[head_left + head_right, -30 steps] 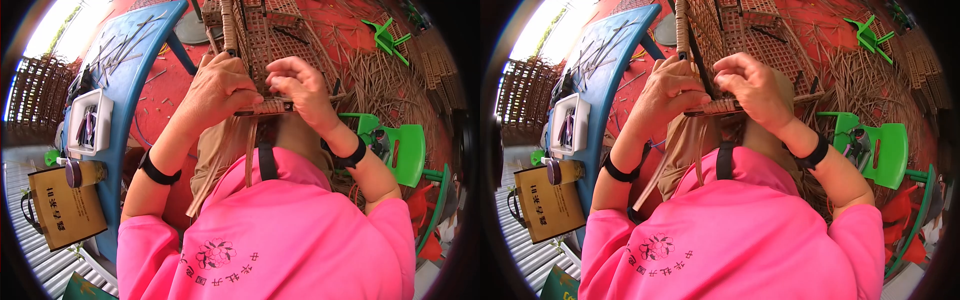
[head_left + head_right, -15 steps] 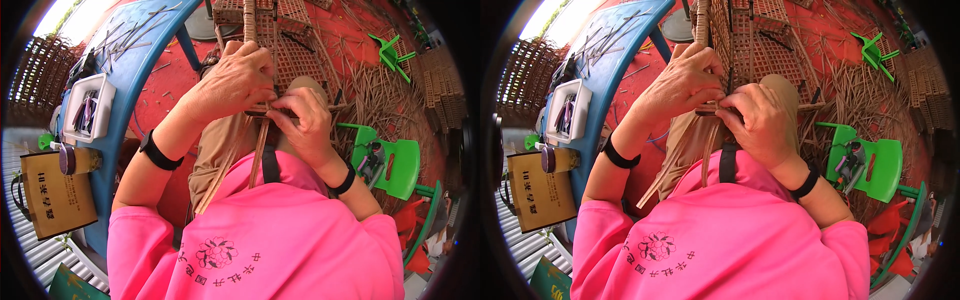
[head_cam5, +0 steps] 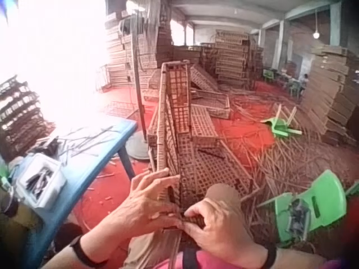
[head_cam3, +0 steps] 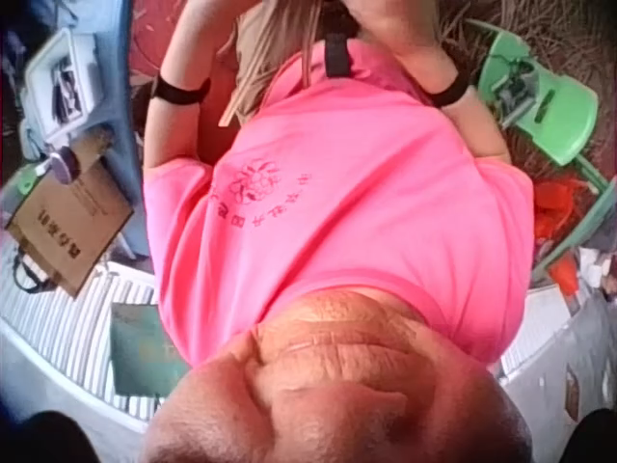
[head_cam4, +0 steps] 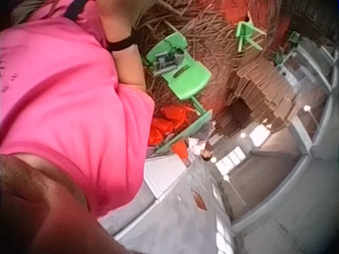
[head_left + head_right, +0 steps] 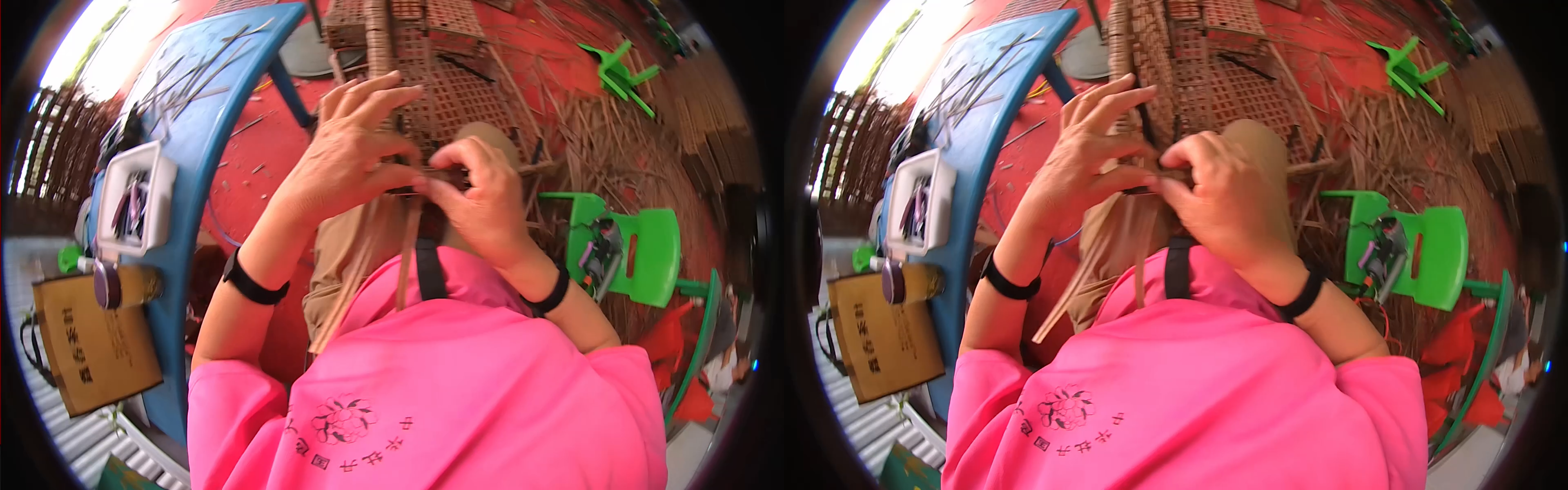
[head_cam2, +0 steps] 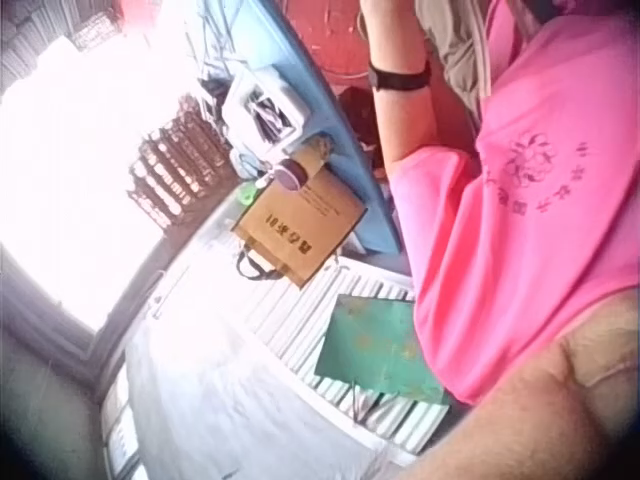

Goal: The recorder is weaving and stapling wicker material onto a furniture frame in a manufacturing environment.

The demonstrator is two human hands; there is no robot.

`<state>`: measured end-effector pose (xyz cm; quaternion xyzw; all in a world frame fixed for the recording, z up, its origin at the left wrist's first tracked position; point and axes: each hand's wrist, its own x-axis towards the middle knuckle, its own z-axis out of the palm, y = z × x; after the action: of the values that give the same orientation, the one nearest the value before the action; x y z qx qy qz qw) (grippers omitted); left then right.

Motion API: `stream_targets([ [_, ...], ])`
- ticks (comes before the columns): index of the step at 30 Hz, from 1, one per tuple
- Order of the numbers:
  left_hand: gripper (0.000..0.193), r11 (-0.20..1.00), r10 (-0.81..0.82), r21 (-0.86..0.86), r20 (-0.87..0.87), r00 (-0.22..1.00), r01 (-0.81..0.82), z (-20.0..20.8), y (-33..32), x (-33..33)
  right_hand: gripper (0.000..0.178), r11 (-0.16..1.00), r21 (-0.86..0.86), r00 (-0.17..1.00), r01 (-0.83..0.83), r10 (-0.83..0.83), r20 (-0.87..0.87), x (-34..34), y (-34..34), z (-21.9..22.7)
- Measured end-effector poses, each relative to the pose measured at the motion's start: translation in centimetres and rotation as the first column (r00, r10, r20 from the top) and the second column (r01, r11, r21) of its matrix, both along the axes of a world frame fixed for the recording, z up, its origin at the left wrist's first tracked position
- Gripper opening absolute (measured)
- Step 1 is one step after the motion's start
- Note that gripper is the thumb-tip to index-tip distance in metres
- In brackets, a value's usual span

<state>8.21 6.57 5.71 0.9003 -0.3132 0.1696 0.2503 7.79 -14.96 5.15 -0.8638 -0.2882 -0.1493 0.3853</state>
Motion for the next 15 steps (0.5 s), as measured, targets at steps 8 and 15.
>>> stream_targets([
  [8,0.015,0.983,0.04,-0.173,-0.142,0.989,-0.064,-0.6,-2.1,0.8,0.04,0.971,0.238,0.99,0.026,-0.058,0.131,-0.2,-5.4,-1.9],
  [15,0.011,0.984,0.12,-0.111,-0.163,0.979,-0.139,-1.0,-2.7,0.8,0.05,0.475,0.066,0.468,0.877,-0.815,-0.341,1.2,-27.2,-15.1],
])
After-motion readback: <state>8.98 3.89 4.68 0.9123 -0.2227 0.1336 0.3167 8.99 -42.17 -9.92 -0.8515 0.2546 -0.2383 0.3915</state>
